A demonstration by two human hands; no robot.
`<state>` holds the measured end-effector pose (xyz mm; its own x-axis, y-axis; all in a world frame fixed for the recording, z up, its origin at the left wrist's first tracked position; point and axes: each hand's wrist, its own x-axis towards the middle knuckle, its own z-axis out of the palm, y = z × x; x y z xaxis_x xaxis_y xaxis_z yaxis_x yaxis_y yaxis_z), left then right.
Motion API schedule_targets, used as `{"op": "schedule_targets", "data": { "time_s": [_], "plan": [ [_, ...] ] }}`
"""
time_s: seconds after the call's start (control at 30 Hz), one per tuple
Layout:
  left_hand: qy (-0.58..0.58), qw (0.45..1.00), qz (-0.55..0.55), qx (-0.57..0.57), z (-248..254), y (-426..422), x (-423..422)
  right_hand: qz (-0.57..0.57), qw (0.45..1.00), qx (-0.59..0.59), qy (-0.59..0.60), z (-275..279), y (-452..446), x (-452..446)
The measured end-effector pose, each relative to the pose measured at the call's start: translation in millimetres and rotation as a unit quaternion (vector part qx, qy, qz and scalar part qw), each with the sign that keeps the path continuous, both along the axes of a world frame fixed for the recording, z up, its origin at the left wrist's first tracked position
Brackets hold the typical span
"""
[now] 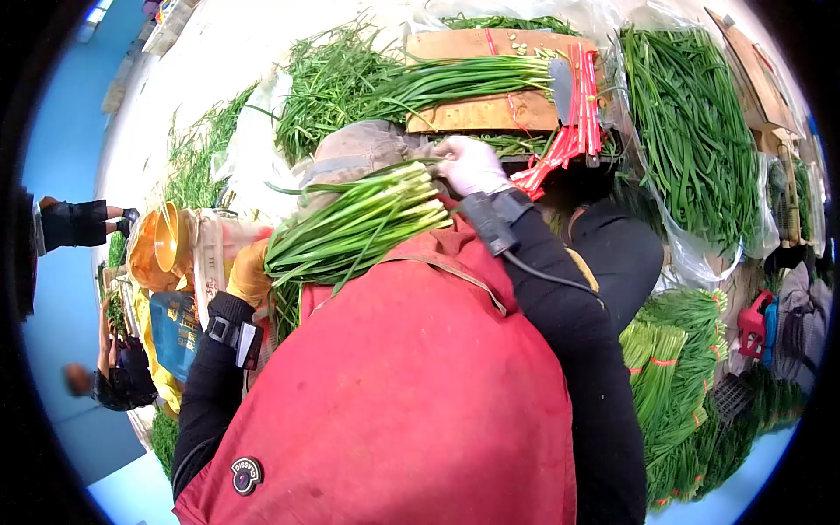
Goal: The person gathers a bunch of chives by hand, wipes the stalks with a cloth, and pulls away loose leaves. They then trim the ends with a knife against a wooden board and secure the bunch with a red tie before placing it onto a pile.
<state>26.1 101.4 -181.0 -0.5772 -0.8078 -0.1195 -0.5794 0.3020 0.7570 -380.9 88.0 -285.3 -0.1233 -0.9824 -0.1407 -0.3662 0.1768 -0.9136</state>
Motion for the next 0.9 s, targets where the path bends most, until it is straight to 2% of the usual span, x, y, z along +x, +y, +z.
{"op": "schedule_targets", "data": {
  "time_s": [0.03,0.07,0.1,0.17,0.23,0.27,0.3,0.37,0.4,0.43,0.47,0.57,0.6,0.63,0.7,0.8,0.83,0.9],
  "plan": [
    [0.023,0.998,0.038,0.047,-3.2,4.6,0.1,0.004,0.999,0.041,0.022,-16.5,3.6,-23.5],
    [0.053,0.995,0.046,0.071,-6.5,8.4,2.4,0.048,0.989,0.099,0.097,-5.1,16.3,-40.3],
    [0.036,0.996,0.050,0.057,-10.1,12.9,4.3,0.092,0.969,0.155,0.171,8.4,32.0,-54.7],
    [0.004,0.998,0.061,0.026,-19.3,19.2,7.3,0.235,0.910,0.240,0.242,-8.3,56.4,-82.8],
    [0.047,0.993,0.081,0.071,-34.2,22.5,10.2,0.196,0.934,0.260,0.147,17.0,78.4,-80.6],
    [0.066,0.990,0.090,0.091,-37.0,23.4,8.0,0.175,0.958,0.223,0.048,15.0,80.0,-78.3],
    [0.085,0.985,0.099,0.112,-37.8,24.6,5.9,0.157,0.976,0.135,-0.067,0.0,77.1,-74.2],
    [0.081,0.979,0.107,0.156,-33.0,21.9,2.5,0.121,0.974,0.069,-0.177,59.6,57.7,-39.8],
    [0.074,0.971,0.117,0.194,-30.7,16.6,3.9,0.120,0.946,0.094,-0.285,61.4,46.0,-25.8],
    [0.064,0.962,0.127,0.233,-27.9,14.4,5.3,0.129,0.942,0.071,-0.301,73.4,37.1,-9.1],
    [0.051,0.981,0.116,0.150,-17.4,12.6,-8.5,0.119,0.935,0.060,-0.328,67.1,27.1,9.2],
    [0.077,0.955,0.153,0.242,10.3,-3.3,-20.7,0.088,0.920,-0.006,-0.383,73.8,12.7,22.6],
    [0.072,0.974,0.120,0.179,15.2,-3.3,-26.8,0.088,0.909,0.057,-0.402,84.6,12.5,13.8],
    [0.063,0.955,0.165,0.237,8.8,-5.2,-25.4,0.080,0.911,0.027,-0.403,80.1,10.3,9.0],
    [0.093,0.928,0.160,0.323,-13.6,-9.4,-14.9,-0.008,0.918,0.030,-0.394,72.3,13.6,-11.6],
    [0.076,0.937,0.163,0.301,-12.4,-6.0,-23.5,-0.087,0.903,0.032,-0.419,51.3,21.7,-62.1],
    [0.075,0.934,0.165,0.309,-14.6,-5.8,-23.2,-0.078,0.907,0.027,-0.412,61.4,28.1,-65.2],
    [0.085,0.930,0.154,0.322,-18.0,-8.0,-20.9,-0.029,0.945,0.060,-0.322,80.0,31.2,-66.2]
  ]
}}
